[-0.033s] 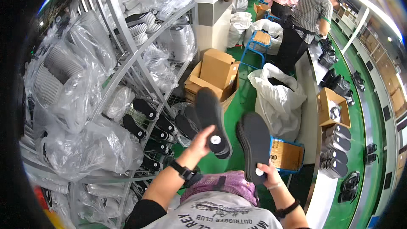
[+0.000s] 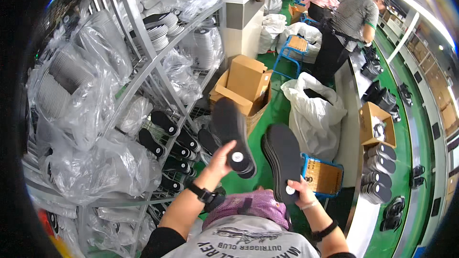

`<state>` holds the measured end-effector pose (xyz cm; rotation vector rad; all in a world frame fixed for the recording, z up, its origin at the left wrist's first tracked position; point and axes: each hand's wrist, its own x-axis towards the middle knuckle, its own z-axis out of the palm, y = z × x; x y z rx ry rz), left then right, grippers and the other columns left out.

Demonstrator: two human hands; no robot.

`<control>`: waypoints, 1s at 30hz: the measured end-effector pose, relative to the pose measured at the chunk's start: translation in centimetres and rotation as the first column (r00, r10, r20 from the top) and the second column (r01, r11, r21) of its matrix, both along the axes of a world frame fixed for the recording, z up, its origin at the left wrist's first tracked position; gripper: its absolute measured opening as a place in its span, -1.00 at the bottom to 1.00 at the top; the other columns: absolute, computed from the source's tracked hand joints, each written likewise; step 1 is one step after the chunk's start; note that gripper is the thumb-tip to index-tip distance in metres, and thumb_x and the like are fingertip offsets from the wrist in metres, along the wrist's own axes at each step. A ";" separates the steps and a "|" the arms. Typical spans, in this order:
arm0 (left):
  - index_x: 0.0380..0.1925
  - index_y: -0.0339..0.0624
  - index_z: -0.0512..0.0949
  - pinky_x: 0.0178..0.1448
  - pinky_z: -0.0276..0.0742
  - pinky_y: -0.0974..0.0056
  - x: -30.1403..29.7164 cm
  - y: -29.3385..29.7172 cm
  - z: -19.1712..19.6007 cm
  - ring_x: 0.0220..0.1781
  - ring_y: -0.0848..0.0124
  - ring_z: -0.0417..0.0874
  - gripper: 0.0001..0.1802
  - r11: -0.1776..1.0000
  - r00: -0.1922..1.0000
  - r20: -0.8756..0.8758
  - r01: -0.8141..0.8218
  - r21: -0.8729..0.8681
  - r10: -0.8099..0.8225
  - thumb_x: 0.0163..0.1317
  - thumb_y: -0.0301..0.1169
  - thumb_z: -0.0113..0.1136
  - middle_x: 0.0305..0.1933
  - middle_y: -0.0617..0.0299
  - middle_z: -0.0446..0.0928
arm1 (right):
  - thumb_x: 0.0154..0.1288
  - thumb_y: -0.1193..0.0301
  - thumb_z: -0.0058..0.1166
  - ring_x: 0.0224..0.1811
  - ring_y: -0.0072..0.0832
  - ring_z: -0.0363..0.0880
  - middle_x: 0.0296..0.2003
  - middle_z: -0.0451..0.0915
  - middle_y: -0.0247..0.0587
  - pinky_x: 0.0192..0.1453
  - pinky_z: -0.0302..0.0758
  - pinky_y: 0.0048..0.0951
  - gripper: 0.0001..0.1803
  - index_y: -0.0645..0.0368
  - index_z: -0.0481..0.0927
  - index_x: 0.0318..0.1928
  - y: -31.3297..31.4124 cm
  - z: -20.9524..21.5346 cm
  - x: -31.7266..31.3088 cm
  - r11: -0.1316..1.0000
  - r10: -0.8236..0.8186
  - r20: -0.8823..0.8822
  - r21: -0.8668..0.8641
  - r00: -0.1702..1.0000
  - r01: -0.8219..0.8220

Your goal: Inspecting shoe insoles and inserting them into finished shoes on a conveyor belt.

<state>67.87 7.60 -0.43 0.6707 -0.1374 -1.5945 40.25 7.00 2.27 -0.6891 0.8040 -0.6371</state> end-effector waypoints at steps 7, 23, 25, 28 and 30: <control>0.00 -0.16 0.26 -0.10 0.51 0.28 10.4 -2.0 2.7 -0.16 0.34 0.52 -0.54 0.964 0.941 0.212 -0.266 -0.023 0.265 0.04 -0.45 0.08 -0.16 0.19 0.44 | 0.05 0.35 0.05 -0.20 -0.33 0.52 -0.16 0.47 -0.09 -0.05 0.45 -0.36 -0.49 0.29 0.28 0.02 -14.6 2.6 13.9 0.935 0.333 0.170 0.070 0.927 -0.349; -0.01 -0.22 0.32 0.07 0.38 0.24 32.6 -19.4 2.1 0.02 0.32 0.43 -0.59 0.171 0.063 0.491 -0.969 -0.177 0.869 0.12 -0.37 0.03 0.01 0.15 0.39 | 0.02 0.43 0.09 -0.06 -0.45 0.41 -0.13 0.47 -0.24 0.04 0.30 -0.41 -0.47 0.22 0.29 0.05 -39.0 1.7 52.7 0.689 0.706 0.247 -0.020 0.664 -0.725; 0.09 -0.15 0.23 0.16 0.26 0.21 32.5 -21.9 2.3 0.12 0.33 0.32 -0.53 0.137 0.043 0.523 -0.980 -0.142 0.851 0.16 -0.33 -0.01 0.12 0.20 0.29 | 0.03 0.40 0.07 -0.06 -0.45 0.41 -0.07 0.44 -0.21 0.08 0.27 -0.41 -0.47 0.23 0.29 0.05 -40.5 -2.2 57.4 0.662 0.743 0.244 -0.125 0.623 -0.739; 0.13 -0.12 0.18 0.15 0.27 0.18 36.8 -17.5 -3.1 0.10 0.27 0.32 -0.51 0.086 -0.126 0.518 -0.927 -0.366 0.846 0.18 -0.31 -0.06 0.11 0.17 0.29 | 0.06 0.39 0.04 -0.05 -0.43 0.40 -0.05 0.42 -0.18 0.12 0.25 -0.40 -0.49 0.24 0.28 0.06 -37.5 -3.9 63.0 0.615 0.784 0.248 -0.191 0.568 -0.765; 0.11 -0.13 0.19 0.15 0.26 0.17 36.7 -18.1 -3.9 0.10 0.26 0.32 -0.52 0.159 -0.116 0.625 -0.916 -0.367 0.772 0.18 -0.29 -0.07 0.11 0.16 0.29 | 0.08 0.40 0.03 -0.04 -0.42 0.39 -0.04 0.41 -0.17 0.11 0.24 -0.39 -0.50 0.24 0.28 0.06 -36.6 -4.7 64.3 0.633 0.773 0.131 -0.229 0.620 -0.740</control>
